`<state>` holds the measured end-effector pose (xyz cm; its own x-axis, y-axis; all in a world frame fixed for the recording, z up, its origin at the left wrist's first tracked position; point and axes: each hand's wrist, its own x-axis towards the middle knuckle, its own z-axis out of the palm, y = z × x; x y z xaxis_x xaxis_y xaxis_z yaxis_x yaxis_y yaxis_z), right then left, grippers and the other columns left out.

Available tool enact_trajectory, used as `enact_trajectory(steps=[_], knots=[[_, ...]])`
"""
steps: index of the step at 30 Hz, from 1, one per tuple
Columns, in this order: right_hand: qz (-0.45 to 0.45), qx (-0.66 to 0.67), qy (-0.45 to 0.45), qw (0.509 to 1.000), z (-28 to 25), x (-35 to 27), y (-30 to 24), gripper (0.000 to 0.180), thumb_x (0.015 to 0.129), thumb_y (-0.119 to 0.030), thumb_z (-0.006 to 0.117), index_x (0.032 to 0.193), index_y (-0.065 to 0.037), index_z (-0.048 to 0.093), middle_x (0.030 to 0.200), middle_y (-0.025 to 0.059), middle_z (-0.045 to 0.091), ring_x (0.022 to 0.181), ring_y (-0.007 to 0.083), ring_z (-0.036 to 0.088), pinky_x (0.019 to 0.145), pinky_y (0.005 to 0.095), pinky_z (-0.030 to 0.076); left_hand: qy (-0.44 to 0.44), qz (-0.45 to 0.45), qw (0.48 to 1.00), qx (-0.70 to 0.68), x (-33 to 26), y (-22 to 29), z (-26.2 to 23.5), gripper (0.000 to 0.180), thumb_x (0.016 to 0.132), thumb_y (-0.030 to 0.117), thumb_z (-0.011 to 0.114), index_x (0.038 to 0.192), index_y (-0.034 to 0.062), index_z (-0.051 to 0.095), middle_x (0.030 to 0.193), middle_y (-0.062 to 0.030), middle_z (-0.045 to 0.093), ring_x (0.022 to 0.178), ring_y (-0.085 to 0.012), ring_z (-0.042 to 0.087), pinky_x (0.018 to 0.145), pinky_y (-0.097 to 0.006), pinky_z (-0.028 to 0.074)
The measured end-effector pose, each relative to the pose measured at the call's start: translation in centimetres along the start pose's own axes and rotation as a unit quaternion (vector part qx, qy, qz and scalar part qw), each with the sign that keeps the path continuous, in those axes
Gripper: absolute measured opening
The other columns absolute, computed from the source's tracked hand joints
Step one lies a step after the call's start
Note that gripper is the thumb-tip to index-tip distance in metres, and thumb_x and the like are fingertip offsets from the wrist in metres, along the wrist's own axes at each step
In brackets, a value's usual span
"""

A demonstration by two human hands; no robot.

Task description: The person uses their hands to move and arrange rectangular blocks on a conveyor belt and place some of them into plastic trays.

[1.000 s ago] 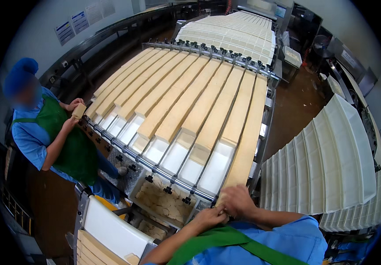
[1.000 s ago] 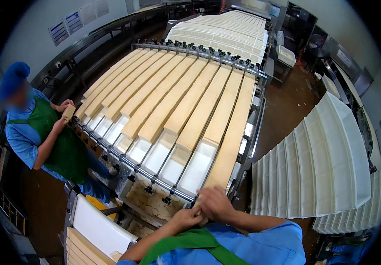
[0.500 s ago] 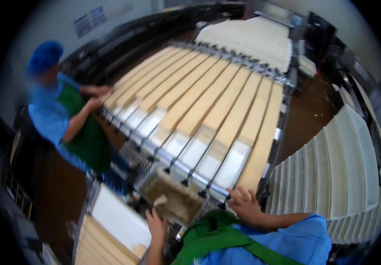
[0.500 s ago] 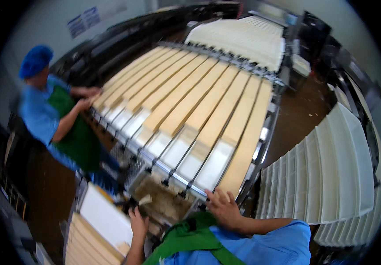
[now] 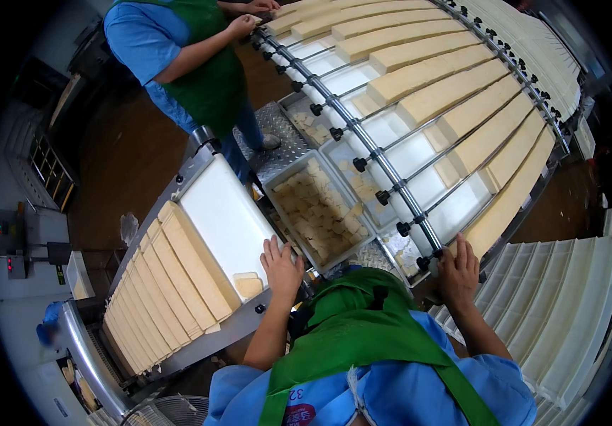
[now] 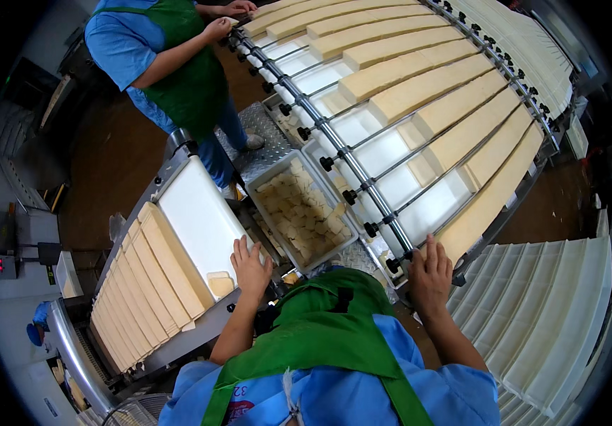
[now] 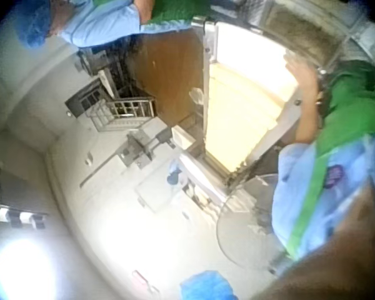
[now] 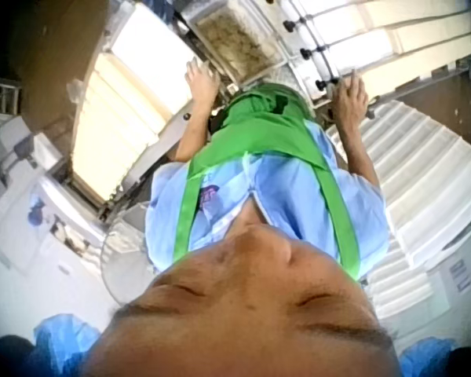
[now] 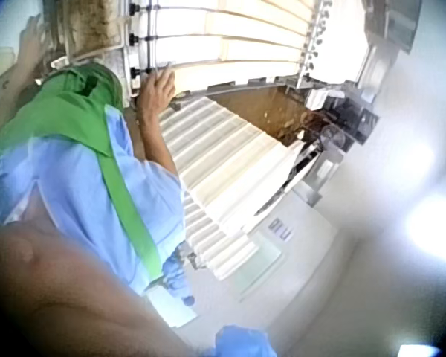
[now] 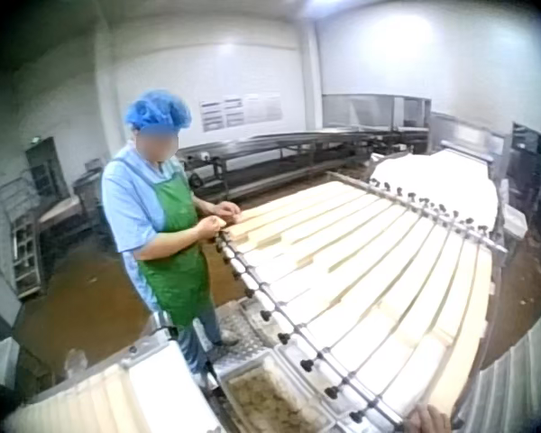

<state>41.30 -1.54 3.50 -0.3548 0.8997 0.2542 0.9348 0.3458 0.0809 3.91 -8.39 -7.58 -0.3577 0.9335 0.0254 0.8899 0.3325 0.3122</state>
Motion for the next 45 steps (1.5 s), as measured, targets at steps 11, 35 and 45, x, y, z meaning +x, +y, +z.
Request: enact_trajectory(steps=[11, 35, 45], knots=[[0.046, 0.005, -0.067, 0.997, -0.5, -0.7, 1.5, 0.062, 0.074, -0.027, 0.073, 0.13, -0.014, 0.051, 0.14, 0.0169, 0.043, 0.119, 0.036, 0.048, 0.097, 0.0456, 0.04, 0.059, -0.062, 0.983, -0.161, -1.1, -6.4, -2.6, 0.047, 0.08, 0.011, 0.063, 0.124, 0.0, 0.051, 0.135, -0.0301, 0.039, 0.125, -0.0456, 0.038, 0.105, -0.045, 0.034], [0.059, 0.045, 0.007, 0.997, 2.1, -2.0, 2.9, 0.052, 0.083, -0.016, 0.065, 0.131, -0.004, 0.048, 0.131, 0.0226, 0.05, 0.115, 0.041, 0.05, 0.095, 0.0461, 0.041, -0.012, 0.147, 0.987, -0.07, -0.7, 0.5, -0.3, 0.034, 0.08, 0.02, 0.068, 0.108, 0.0037, 0.059, 0.115, -0.0158, 0.052, 0.118, -0.0346, 0.045, 0.101, -0.044, 0.036], [0.119, 0.013, -0.018, 0.993, 2.0, -1.7, 3.1, 0.072, 0.075, -0.033, 0.073, 0.135, -0.008, 0.044, 0.136, 0.0174, 0.047, 0.12, 0.0371, 0.048, 0.099, 0.0442, 0.039, -0.018, 0.161, 0.938, -0.307, -2.1, -1.1, -3.3, 0.017, 0.082, 0.006, 0.062, 0.099, 0.0067, 0.064, 0.106, -0.0097, 0.058, 0.103, -0.0276, 0.057, 0.086, -0.035, 0.048]])
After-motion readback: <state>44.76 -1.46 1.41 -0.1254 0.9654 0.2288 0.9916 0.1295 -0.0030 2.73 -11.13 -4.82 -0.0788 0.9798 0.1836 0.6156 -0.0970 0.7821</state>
